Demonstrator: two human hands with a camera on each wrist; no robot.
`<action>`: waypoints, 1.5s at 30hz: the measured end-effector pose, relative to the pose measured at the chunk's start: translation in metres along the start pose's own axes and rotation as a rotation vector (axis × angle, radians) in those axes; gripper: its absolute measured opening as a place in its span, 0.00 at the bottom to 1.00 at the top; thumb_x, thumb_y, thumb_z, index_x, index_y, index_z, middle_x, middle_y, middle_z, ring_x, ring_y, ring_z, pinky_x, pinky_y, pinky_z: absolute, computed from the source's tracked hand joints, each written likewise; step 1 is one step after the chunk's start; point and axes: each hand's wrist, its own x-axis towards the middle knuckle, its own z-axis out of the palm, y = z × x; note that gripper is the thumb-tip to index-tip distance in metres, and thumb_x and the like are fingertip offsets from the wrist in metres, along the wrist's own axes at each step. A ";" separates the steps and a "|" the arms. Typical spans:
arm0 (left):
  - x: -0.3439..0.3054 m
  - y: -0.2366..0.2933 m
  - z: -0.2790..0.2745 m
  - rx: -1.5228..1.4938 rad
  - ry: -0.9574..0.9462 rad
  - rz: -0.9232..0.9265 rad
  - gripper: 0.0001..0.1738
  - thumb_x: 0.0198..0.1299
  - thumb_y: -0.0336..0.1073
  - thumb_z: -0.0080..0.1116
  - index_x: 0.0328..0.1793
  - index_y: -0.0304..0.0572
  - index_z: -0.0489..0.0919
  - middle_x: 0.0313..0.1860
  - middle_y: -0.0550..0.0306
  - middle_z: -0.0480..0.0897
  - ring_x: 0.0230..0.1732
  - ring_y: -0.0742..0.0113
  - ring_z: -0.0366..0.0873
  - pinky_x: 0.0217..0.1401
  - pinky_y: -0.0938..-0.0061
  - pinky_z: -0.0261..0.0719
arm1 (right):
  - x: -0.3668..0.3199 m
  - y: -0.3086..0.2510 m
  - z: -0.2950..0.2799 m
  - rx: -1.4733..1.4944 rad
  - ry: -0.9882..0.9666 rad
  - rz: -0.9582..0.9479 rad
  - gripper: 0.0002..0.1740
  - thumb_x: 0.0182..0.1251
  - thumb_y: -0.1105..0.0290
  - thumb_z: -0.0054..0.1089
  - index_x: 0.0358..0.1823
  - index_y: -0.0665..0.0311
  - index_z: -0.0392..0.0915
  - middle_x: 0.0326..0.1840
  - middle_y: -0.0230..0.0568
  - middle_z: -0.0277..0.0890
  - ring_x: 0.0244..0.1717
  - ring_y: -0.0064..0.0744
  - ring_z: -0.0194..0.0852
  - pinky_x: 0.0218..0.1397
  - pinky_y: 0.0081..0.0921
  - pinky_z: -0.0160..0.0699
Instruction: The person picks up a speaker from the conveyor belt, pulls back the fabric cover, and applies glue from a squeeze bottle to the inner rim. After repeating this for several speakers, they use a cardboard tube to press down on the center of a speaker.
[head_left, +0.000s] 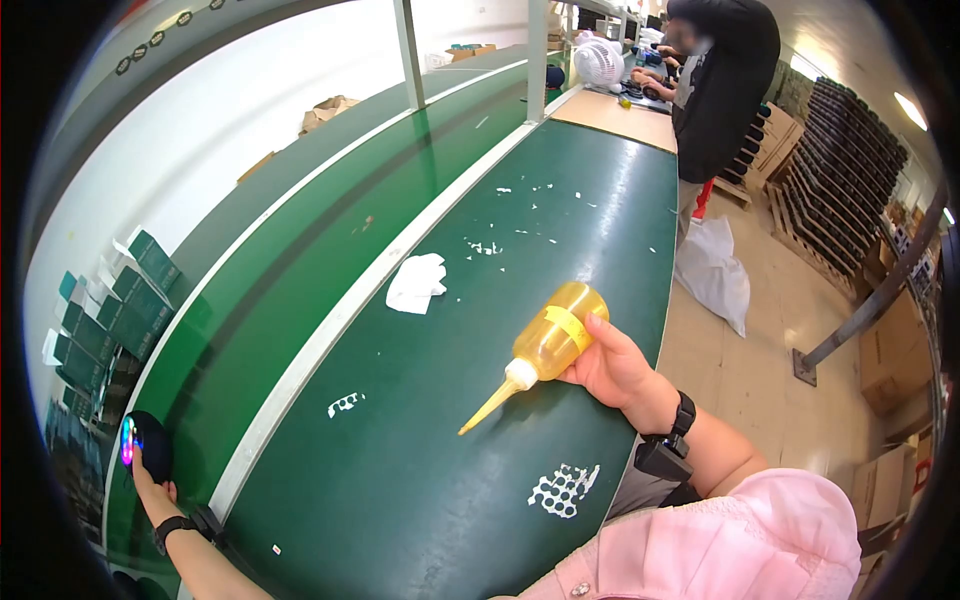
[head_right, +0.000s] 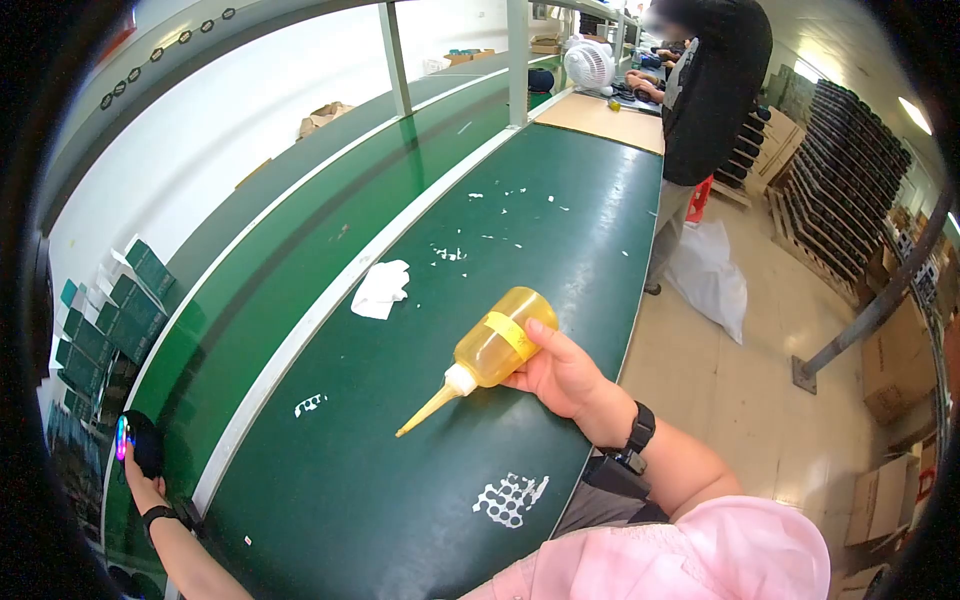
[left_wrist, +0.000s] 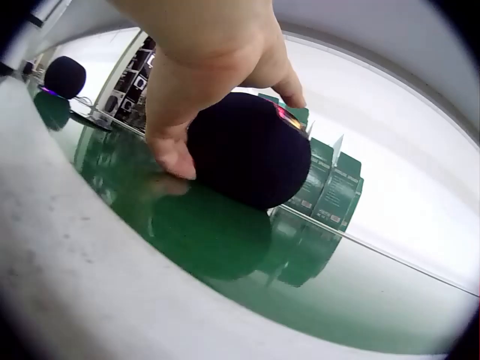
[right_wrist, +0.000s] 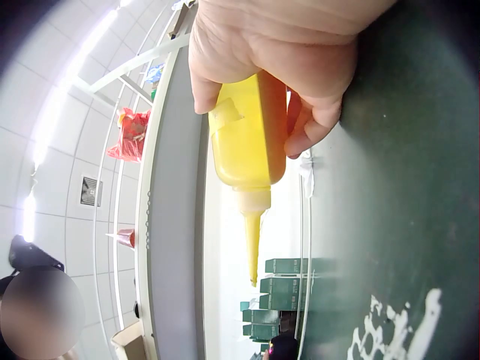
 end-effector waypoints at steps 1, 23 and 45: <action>-0.001 0.001 0.002 0.021 -0.056 0.009 0.49 0.27 0.72 0.66 0.55 0.50 0.73 0.56 0.61 0.69 0.51 0.66 0.64 0.43 0.69 0.65 | 0.000 0.000 0.000 0.002 0.002 -0.003 0.30 0.66 0.51 0.51 0.63 0.59 0.60 0.62 0.45 0.65 0.63 0.41 0.65 0.66 0.42 0.64; -0.186 0.017 0.057 0.020 -0.641 0.608 0.34 0.44 0.36 0.64 0.60 0.34 0.69 0.52 0.47 0.75 0.49 0.62 0.75 0.53 0.72 0.73 | -0.002 0.000 -0.007 0.152 -0.022 0.008 0.26 0.66 0.49 0.50 0.60 0.54 0.64 0.57 0.38 0.70 0.55 0.34 0.71 0.55 0.31 0.72; -0.495 -0.067 0.064 1.000 -0.710 2.246 0.20 0.48 0.37 0.53 0.49 0.44 0.76 0.62 0.46 0.69 0.66 0.48 0.63 0.63 0.49 0.62 | 0.003 -0.001 -0.020 0.512 -0.096 0.102 0.31 0.65 0.45 0.46 0.62 0.59 0.64 0.60 0.46 0.68 0.54 0.48 0.72 0.46 0.41 0.80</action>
